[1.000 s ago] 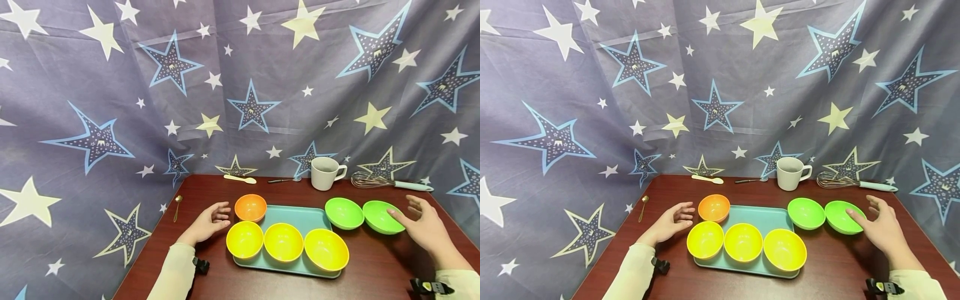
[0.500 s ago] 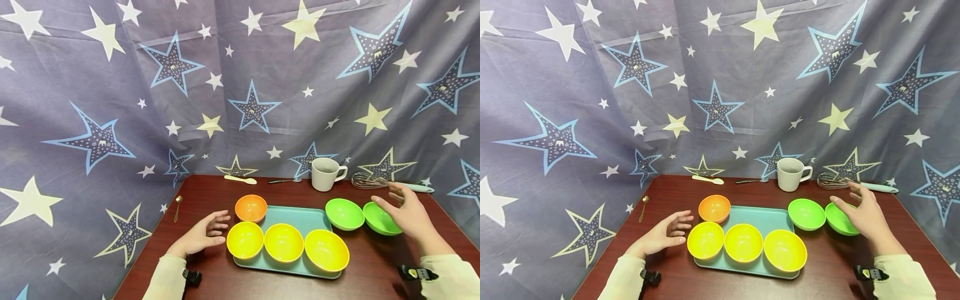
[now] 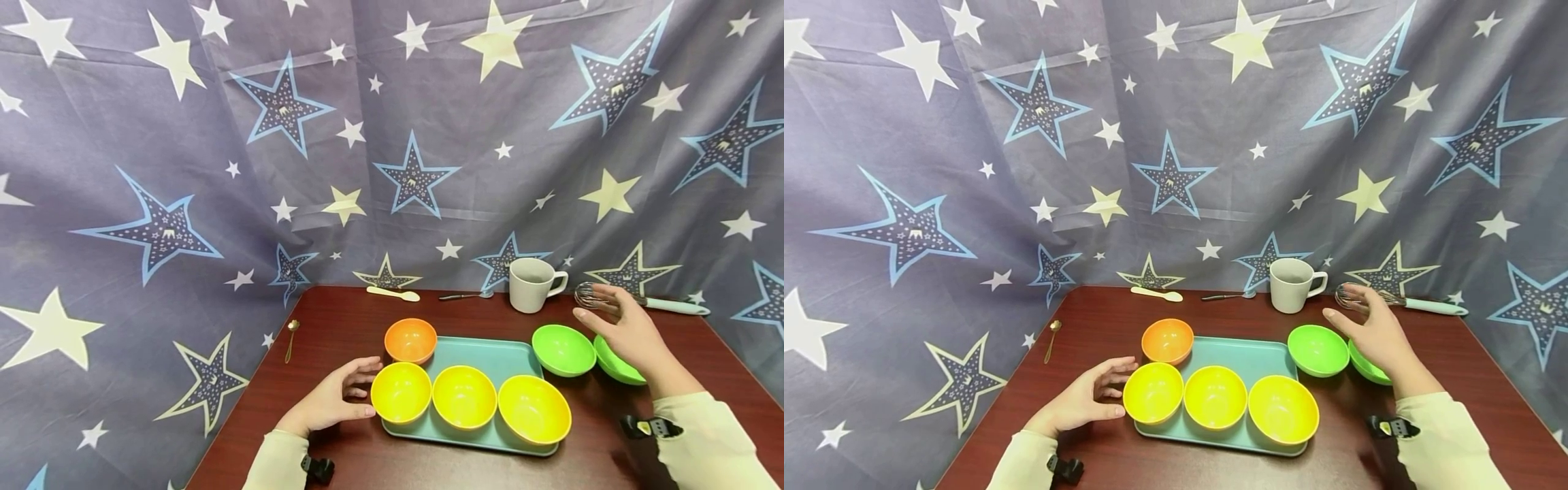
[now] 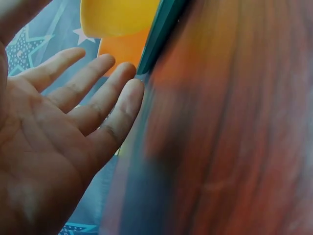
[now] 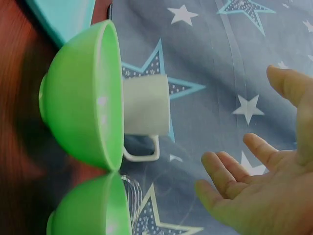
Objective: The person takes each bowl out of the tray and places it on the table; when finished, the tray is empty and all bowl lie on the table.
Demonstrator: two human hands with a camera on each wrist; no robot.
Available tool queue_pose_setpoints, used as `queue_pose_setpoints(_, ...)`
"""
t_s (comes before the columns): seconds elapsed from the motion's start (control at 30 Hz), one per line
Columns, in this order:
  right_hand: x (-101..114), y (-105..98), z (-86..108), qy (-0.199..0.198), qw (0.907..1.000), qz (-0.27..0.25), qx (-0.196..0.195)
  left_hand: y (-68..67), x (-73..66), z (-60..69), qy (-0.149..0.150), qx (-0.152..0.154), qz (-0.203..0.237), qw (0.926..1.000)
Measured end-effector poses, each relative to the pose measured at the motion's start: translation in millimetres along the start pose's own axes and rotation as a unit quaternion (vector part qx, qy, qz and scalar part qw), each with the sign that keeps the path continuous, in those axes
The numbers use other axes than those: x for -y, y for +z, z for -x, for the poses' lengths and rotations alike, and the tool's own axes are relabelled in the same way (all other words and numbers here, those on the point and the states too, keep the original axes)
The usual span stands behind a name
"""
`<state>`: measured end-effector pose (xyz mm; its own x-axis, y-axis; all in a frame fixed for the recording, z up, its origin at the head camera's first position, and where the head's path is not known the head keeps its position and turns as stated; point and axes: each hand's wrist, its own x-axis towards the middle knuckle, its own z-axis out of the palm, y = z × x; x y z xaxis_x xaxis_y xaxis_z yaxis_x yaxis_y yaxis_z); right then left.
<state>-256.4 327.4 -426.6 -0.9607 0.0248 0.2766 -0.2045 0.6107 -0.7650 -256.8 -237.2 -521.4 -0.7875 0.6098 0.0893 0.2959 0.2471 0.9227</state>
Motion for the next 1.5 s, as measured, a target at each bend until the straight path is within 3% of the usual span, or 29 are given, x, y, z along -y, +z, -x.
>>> queue_pose_setpoints(0.5,27,27,-13.2,0.0,0.9983,-0.024,0.053,11.7,2.9,-5.2,-0.009,-0.002,-0.042,0.9991)
queue_pose_setpoints(1.5,64,68,-42.2,-0.052,0.9862,-0.02,0.156,13.9,4.2,-2.5,-0.027,-0.003,-0.043,0.9987)
